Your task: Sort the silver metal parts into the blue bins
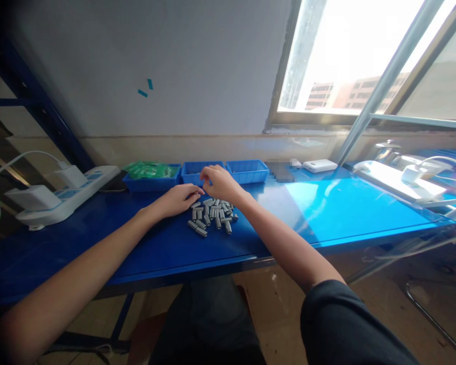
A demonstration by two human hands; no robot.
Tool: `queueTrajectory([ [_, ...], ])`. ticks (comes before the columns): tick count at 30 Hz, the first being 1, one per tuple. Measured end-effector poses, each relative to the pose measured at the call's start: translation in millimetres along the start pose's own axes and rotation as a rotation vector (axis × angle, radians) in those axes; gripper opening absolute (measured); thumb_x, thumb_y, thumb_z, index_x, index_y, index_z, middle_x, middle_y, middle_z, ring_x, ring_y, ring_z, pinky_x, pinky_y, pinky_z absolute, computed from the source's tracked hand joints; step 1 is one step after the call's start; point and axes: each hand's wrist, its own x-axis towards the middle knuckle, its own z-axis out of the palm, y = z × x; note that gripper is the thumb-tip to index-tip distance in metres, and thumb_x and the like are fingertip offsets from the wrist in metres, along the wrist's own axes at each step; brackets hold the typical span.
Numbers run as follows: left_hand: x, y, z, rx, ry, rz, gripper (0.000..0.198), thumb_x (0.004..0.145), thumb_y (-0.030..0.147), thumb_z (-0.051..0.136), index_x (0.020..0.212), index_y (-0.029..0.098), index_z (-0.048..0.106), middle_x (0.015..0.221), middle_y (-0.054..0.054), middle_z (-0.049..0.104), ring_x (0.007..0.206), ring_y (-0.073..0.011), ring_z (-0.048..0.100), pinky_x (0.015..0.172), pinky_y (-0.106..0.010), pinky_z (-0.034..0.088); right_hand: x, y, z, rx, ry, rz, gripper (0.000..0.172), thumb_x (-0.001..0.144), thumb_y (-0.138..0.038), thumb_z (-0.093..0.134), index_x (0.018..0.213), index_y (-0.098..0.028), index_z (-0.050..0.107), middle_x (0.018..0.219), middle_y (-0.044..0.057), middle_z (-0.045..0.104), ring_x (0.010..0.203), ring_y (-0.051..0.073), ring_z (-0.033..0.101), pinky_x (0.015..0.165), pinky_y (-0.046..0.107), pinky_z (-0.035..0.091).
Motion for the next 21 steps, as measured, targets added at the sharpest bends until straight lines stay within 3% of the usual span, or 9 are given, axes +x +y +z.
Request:
queueTrajectory([
  [4,15.4,-2.1,5.8,-0.074,-0.011,0.059,0.042,0.09,0.022,0.039,0.127,0.018,0.058,0.114,-0.008,0.067,0.103,-0.0206,0.063,0.091,-0.031,0.047,1.5,-2.8,-28.2,-0.037,0.575,0.044,0.024,0.089,-0.017,0.038,0.096,-0.021,0.061,0.094,0.007,0.061,0.096,0.019,0.054,0.087,0.037,0.045],
  [7,21.1,-1.3,6.7,-0.05,-0.052,0.092,0.041,0.088,0.023,0.043,0.125,0.021,0.06,0.116,-0.008,0.067,0.106,-0.0218,0.061,0.093,-0.032,0.046,-4.5,-2.0,-46.7,-0.058,0.838,0.038,0.028,0.094,-0.023,0.031,0.105,-0.023,0.057,0.098,0.009,0.055,0.101,0.021,0.054,0.083,0.041,0.048],
  [9,20.1,-0.4,6.0,-0.043,-0.061,0.085,0.035,0.087,0.026,0.046,0.117,0.022,0.064,0.115,-0.007,0.067,0.105,-0.0227,0.061,0.092,-0.033,0.046,-9.4,2.9,-53.5,-0.075,0.918,0.03,0.029,0.096,-0.026,0.03,0.113,-0.024,0.054,0.103,0.011,0.053,0.107,0.023,0.053,0.081,0.042,0.049],
  [13,13.7,-1.1,4.1,-0.033,-0.029,0.026,0.023,0.082,0.028,0.051,0.098,0.021,0.065,0.102,-0.006,0.068,0.094,-0.0226,0.062,0.082,-0.032,0.048,-14.9,19.4,-58.9,-0.155,0.952,0.022,0.034,0.098,-0.028,0.03,0.126,-0.029,0.047,0.109,0.012,0.051,0.116,0.027,0.05,0.083,0.045,0.051],
  [19,8.1,-6.2,3.7,-0.009,-0.014,0.02,0.018,0.078,0.021,0.047,0.089,0.021,0.062,0.092,-0.005,0.066,0.083,-0.0202,0.061,0.073,-0.029,0.047,-16.4,34.5,-69.8,-0.222,1.185,-0.033,0.029,0.099,-0.027,0.03,0.12,-0.028,0.051,0.106,0.008,0.051,0.113,0.022,0.054,0.08,0.041,0.055],
  [21,7.1,-5.6,3.8,-0.025,-0.011,0.018,0.019,0.079,0.022,0.047,0.091,0.02,0.061,0.091,-0.005,0.066,0.082,-0.0204,0.061,0.072,-0.03,0.047,-17.0,37.2,-72.0,-0.284,1.205,-0.02,0.029,0.1,-0.027,0.029,0.12,-0.029,0.05,0.105,0.009,0.051,0.114,0.021,0.053,0.08,0.04,0.055],
])
